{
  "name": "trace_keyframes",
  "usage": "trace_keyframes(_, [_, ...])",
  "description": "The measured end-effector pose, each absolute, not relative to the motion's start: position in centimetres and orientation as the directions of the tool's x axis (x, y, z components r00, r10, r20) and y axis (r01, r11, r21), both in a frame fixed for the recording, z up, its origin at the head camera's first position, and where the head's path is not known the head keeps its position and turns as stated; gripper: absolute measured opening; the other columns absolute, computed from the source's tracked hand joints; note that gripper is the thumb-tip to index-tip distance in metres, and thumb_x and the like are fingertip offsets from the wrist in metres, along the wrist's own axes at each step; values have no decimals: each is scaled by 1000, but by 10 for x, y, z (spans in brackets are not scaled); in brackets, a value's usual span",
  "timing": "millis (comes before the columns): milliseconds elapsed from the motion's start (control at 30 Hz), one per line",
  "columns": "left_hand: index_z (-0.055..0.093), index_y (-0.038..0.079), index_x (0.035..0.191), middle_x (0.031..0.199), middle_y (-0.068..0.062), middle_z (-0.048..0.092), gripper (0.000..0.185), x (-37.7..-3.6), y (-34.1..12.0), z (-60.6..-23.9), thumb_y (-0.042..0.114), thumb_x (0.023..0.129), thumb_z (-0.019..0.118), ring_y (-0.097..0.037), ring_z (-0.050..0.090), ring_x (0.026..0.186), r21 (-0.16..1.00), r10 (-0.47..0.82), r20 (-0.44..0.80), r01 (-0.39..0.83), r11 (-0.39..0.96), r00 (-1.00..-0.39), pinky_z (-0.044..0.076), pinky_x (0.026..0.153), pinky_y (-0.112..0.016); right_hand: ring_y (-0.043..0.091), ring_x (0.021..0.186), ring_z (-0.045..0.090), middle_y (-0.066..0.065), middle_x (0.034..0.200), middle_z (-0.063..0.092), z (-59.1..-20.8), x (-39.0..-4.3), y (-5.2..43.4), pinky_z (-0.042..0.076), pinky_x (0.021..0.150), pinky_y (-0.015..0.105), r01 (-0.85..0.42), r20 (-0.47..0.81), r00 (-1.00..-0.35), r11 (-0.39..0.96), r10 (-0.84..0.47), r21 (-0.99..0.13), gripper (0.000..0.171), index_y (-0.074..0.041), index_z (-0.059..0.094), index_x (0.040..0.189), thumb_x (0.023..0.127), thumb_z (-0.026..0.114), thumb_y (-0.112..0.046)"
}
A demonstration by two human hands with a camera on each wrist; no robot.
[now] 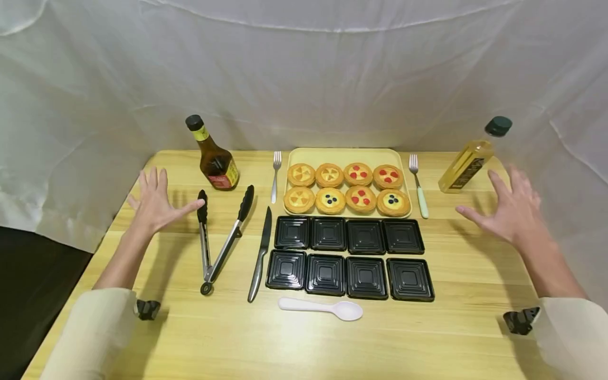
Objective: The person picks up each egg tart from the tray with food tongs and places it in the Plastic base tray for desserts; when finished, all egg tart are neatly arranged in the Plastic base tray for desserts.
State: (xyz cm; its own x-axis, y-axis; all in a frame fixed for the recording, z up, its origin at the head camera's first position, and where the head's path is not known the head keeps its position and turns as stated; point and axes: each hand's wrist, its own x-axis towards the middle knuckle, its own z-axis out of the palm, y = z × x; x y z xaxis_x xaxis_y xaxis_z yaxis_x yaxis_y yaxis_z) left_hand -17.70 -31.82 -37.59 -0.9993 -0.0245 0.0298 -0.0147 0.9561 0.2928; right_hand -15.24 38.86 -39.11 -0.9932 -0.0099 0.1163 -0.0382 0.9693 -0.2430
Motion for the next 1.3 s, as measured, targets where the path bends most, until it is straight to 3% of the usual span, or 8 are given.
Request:
trace_keyframes(133, [-3, -6, 149, 154, -32, -3, 120, -152, -304, -379, 66, 78, 62, -52, 2, 141, 407, -36, -14, -39, 912, -999, 11, 103, -77, 56, 134, 20, 30, 153, 13, -384, -146, 369, 22, 95, 76, -91, 127, -990, 948, -54, -305, 92, -3, 24, 149, 82, 64, -53])
trace_keyframes(267, [-3, -13, 146, 150, -39, 3, 119, -126, -287, -381, 63, 81, 62, -57, 11, 137, 498, -50, -129, -108, 861, -990, 15, 108, -70, 53, 118, 38, 33, 141, 32, -381, -145, 348, 34, 89, 70, -133, 111, -989, 933, -101, -336, 81, 2, 34, 143, 85, 64, -47])
trace_keyframes(467, [4, -18, 144, 144, -45, 16, 125, -102, -260, -389, 69, 76, 62, -60, 23, 131, 477, -60, -272, -189, 859, -960, 27, 104, -70, 51, 95, 60, 35, 124, 51, -383, -151, 319, 52, 75, 59, -179, 79, -984, 861, -161, -476, 49, 5, 51, 128, 91, 61, -26])
trace_keyframes(667, [12, -22, 141, 132, -45, 30, 130, -94, -240, -400, 72, 69, 67, -53, 43, 114, 445, -74, -300, -209, 871, -951, 44, 93, -63, 43, 88, 66, 30, 104, 66, -391, -165, 295, 55, 66, 35, -136, 49, -990, 829, -130, -542, 29, 4, 64, 111, 91, 62, -17])
trace_keyframes(800, [17, -23, 138, 118, -40, 38, 125, -92, -234, -408, 66, 70, 70, -40, 51, 91, 453, -85, -260, -199, 869, -962, 54, 73, -48, 21, 70, 65, 26, 95, 69, -396, -172, 287, 48, 56, 21, -52, -18, -997, 810, -77, -584, 24, 5, 67, 104, 87, 66, -13])
trace_keyframes(900, [25, -24, 134, 109, -35, 41, 115, -94, -234, -411, 62, 73, 71, -33, 50, 77, 455, -99, -242, -203, 867, -965, 50, 57, -35, 12, 66, 62, 25, 93, 70, -398, -175, 281, 48, 53, 20, 19, -86, -995, 796, -42, -605, 24, 5, 67, 102, 86, 68, -12])
trace_keyframes(1100, [47, -16, 109, 99, -29, 51, 82, -99, -240, -408, 50, 71, 75, -30, 50, 76, 450, -134, -287, -257, 855, -949, 46, 55, -32, 18, 69, 65, 24, 97, 69, -401, -178, 278, 49, 54, 22, 101, -158, -987, 765, -2, -636, 26, 5, 66, 104, 85, 68, -12])
trace_keyframes(1300, [49, -6, 99, 82, -15, 51, 55, -97, -248, -402, 39, 77, 70, -25, 49, 71, 504, -152, -296, -289, 814, -943, 40, 53, -28, 11, 65, 63, 24, 94, 70, -403, -178, 278, 50, 54, 21, 119, -158, -987, 740, 17, -661, 26, 7, 66, 103, 84, 69, -10])
